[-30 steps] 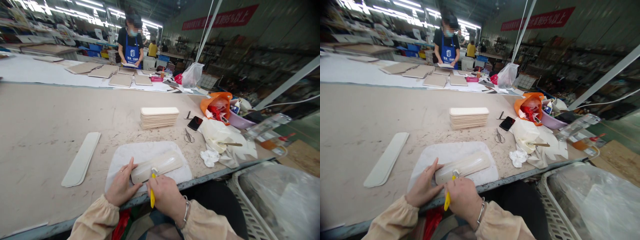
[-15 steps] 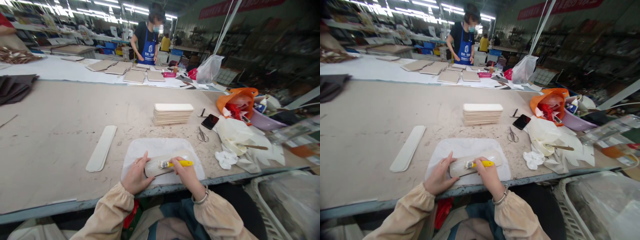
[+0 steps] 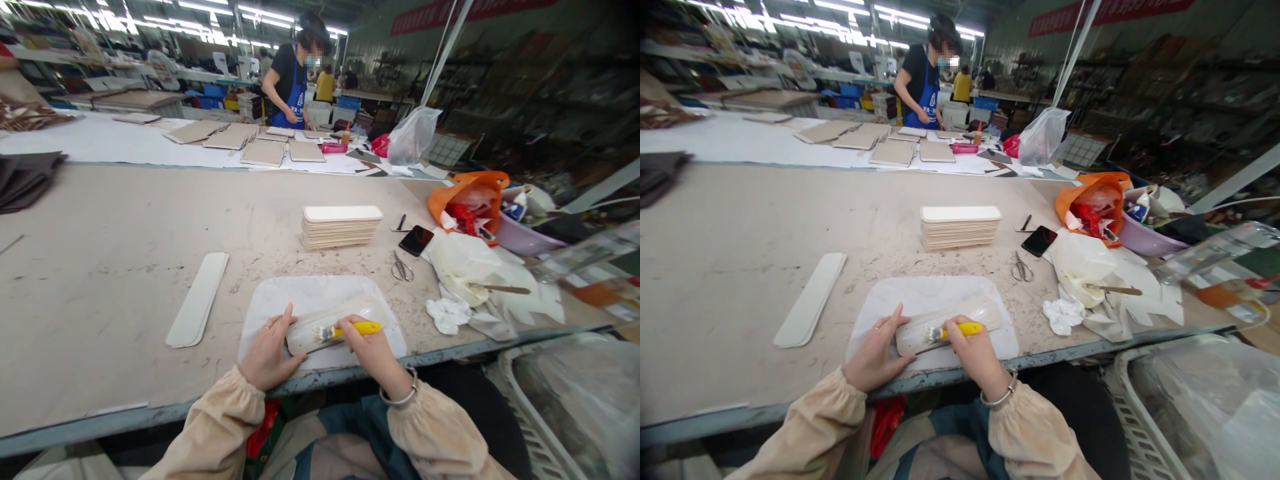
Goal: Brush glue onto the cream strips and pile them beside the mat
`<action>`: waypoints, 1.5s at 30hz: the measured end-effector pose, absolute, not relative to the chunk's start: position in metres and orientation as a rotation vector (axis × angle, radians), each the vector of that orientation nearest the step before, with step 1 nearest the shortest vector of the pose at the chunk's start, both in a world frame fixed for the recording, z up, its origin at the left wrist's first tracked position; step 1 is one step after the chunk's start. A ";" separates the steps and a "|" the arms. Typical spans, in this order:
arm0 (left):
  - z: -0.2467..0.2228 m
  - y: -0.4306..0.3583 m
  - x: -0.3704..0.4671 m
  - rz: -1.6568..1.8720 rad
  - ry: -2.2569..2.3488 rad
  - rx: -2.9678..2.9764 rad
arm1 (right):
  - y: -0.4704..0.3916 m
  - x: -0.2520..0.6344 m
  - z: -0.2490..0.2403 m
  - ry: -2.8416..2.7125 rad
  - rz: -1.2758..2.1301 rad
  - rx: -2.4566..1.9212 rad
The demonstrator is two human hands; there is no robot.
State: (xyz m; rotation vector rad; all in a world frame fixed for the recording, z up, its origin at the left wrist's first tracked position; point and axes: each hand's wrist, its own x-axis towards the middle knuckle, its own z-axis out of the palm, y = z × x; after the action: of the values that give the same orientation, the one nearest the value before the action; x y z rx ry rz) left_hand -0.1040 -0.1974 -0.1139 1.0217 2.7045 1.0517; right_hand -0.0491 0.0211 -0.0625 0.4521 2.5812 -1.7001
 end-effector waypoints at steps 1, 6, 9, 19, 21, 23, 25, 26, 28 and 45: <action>-0.114 -0.197 -0.104 1.054 2.704 1.020 | 0.030 -0.049 -0.059 2.628 -1.652 0.486; -0.114 -0.198 -0.104 1.066 2.700 1.040 | 0.029 -0.047 -0.044 2.570 -1.718 0.469; -0.115 -0.198 -0.104 1.059 2.703 1.047 | 0.002 -0.048 -0.052 2.414 -1.851 0.321; -0.117 -0.198 -0.104 1.046 2.720 1.035 | 0.031 -0.054 -0.054 2.577 -1.730 0.504; -0.116 -0.197 -0.104 1.043 2.722 1.029 | 0.023 -0.056 -0.054 2.496 -1.852 0.478; -0.115 -0.197 -0.104 1.028 2.721 1.026 | 0.009 -0.059 -0.058 2.434 -1.919 0.407; -0.114 -0.196 -0.104 1.010 2.719 1.026 | -0.002 -0.063 -0.065 2.404 -1.910 0.394; -0.114 -0.196 -0.105 1.001 2.718 1.028 | -0.003 -0.065 -0.067 2.399 -1.893 0.412; -0.114 -0.196 -0.105 0.991 2.719 1.033 | 0.002 -0.068 -0.070 2.423 -1.861 0.488; -0.120 -0.196 -0.108 0.911 2.799 1.078 | 0.126 -0.049 -0.042 3.138 -1.316 0.669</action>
State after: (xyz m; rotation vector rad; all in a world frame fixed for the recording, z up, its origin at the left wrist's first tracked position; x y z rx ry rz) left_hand -0.1079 -0.1960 -0.1204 1.0775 2.7993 0.9108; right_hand -0.0490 0.1264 -0.0419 0.6691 3.1381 -1.3156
